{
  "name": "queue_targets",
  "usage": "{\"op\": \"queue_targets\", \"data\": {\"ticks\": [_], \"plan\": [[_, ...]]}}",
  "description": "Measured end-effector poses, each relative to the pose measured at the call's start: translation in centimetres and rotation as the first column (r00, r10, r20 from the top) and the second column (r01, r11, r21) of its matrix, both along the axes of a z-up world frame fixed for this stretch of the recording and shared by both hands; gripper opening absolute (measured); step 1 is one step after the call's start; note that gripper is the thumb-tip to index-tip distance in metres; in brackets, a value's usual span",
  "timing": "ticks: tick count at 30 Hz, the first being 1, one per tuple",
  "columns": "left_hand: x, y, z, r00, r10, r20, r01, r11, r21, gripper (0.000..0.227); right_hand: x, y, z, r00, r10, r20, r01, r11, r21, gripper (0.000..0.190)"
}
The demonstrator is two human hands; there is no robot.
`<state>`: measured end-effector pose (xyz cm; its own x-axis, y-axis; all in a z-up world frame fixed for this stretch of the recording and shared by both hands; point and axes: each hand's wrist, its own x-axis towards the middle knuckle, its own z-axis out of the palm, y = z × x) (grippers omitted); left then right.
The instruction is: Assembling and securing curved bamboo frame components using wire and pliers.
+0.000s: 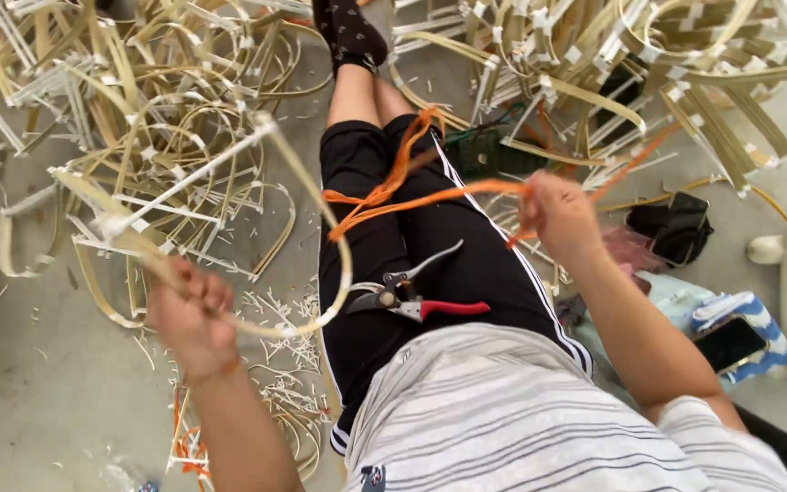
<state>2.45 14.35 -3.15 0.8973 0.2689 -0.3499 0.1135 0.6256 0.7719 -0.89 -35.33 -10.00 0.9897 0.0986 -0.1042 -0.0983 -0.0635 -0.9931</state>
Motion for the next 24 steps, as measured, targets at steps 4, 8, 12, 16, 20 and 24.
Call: {"op": "queue_targets", "data": {"ticks": [4, 8, 12, 16, 20, 24], "plan": [[4.5, -7.3, -7.2, 0.93, -0.286, -0.233, 0.327, 0.931, 0.164, 0.029, -2.0, 8.6, 13.4, 0.982, -0.126, 0.141, 0.027, 0.831, 0.556, 0.012], [4.4, -12.8, -4.1, 0.856, -0.512, 0.072, 0.451, 0.809, 0.377, 0.031, -1.2, 13.4, 22.5, 0.759, 0.371, 0.535, -0.368, 0.922, -0.117, 0.014], [-0.6, -15.2, -2.4, 0.644, -0.702, 0.304, 0.409, 0.652, 0.638, 0.05, -1.0, 14.5, 22.5, 0.676, 0.55, 0.49, -0.586, 0.805, -0.094, 0.014], [-6.0, -19.3, 5.5, 0.626, -0.766, 0.145, 0.773, 0.634, 0.012, 0.031, 0.5, 14.1, 23.8, 0.581, 0.42, 0.697, -0.554, 0.832, -0.039, 0.016], [-11.0, -11.1, 10.1, 0.267, -0.957, 0.116, 0.938, 0.285, 0.197, 0.021, 4.9, 9.3, 21.4, 0.837, 0.431, 0.336, -0.531, 0.787, 0.314, 0.023], [-14.3, 12.4, 9.1, 0.818, 0.256, 0.515, -0.478, 0.801, 0.36, 0.031, 10.6, 4.6, 11.7, 0.951, 0.218, 0.22, -0.22, 0.975, -0.017, 0.03]]}}
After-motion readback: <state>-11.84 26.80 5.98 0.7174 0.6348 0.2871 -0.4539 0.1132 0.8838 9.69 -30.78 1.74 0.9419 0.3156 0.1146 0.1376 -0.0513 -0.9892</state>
